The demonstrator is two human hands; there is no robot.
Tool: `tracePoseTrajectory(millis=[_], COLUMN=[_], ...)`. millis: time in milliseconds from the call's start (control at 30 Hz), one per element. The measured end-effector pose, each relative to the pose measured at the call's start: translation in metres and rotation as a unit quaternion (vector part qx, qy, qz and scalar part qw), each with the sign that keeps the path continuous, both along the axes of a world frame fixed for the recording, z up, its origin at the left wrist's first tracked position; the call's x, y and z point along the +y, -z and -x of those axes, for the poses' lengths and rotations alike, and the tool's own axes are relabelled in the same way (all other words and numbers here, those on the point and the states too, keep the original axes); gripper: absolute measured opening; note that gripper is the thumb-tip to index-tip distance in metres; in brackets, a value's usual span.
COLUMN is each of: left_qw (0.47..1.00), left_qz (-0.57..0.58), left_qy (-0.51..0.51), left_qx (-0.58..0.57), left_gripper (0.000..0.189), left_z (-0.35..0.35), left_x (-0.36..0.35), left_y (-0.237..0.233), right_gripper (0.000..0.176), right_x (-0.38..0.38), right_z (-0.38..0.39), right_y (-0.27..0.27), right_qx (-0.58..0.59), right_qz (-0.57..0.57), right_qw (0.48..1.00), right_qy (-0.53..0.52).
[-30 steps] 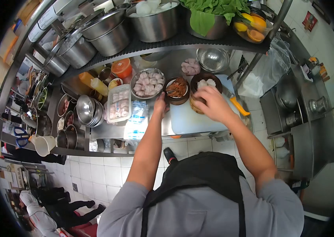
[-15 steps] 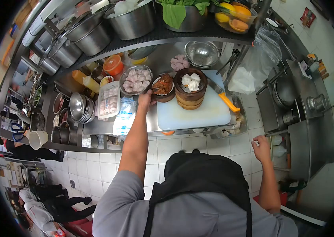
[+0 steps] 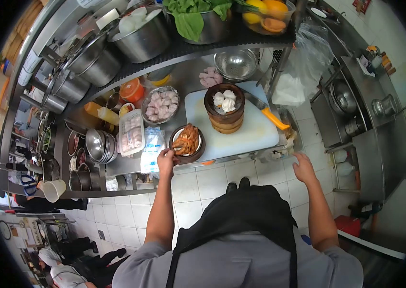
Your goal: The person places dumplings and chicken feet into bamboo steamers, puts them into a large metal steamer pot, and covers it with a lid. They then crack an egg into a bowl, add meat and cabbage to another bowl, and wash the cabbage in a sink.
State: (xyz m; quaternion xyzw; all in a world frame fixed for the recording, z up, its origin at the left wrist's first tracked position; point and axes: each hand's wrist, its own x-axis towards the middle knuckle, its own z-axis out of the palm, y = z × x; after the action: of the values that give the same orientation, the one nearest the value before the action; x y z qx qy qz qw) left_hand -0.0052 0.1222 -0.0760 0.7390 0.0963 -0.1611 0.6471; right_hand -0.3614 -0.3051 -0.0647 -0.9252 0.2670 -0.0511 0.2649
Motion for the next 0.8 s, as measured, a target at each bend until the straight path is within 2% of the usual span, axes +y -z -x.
tracePoseTrajectory(millis=[33, 100, 167, 300, 467, 600, 800], left_qw=[1.000, 1.000, 0.999, 0.996, 0.990, 0.987, 0.987], left_qz=[-0.006, -0.006, -0.028, -0.031, -0.010, 0.027, 0.073], left_qy=[0.002, 0.016, 0.025, 0.074, 0.134, 0.148, 0.117], left_qx=[0.005, 0.022, 0.037, 0.048, 0.050, 0.057, 0.084], left_gripper=[0.037, 0.038, 0.038, 0.033, 0.037, 0.039, 0.036], left_z=[0.012, 0.030, 0.045, 0.078, 0.116, 0.146, 0.176], left_x=[0.006, 0.016, 0.015, -0.006, -0.068, -0.129, -0.199], left_y=[-0.011, -0.025, -0.042, -0.072, -0.092, -0.079, -0.036], right_gripper=[0.039, 0.039, 0.041, 0.044, 0.064, 0.075, 0.076], right_x=[0.009, 0.038, 0.052, 0.086, 0.086, 0.047, -0.032], right_z=[-0.009, -0.036, -0.054, -0.093, -0.105, -0.093, -0.089], right_y=[-0.001, -0.033, -0.020, -0.055, -0.047, -0.061, -0.045], right_qx=[0.016, 0.025, 0.001, 0.006, -0.029, 0.006, 0.033], right_qz=[-0.016, -0.152, -0.213, -0.305, -0.503, -0.592, -0.601], right_qw=[1.000, 0.988, 0.977, 0.946, 0.856, 0.799, 0.795], right_qy=[0.005, 0.012, -0.028, -0.106, -0.118, -0.104, -0.076])
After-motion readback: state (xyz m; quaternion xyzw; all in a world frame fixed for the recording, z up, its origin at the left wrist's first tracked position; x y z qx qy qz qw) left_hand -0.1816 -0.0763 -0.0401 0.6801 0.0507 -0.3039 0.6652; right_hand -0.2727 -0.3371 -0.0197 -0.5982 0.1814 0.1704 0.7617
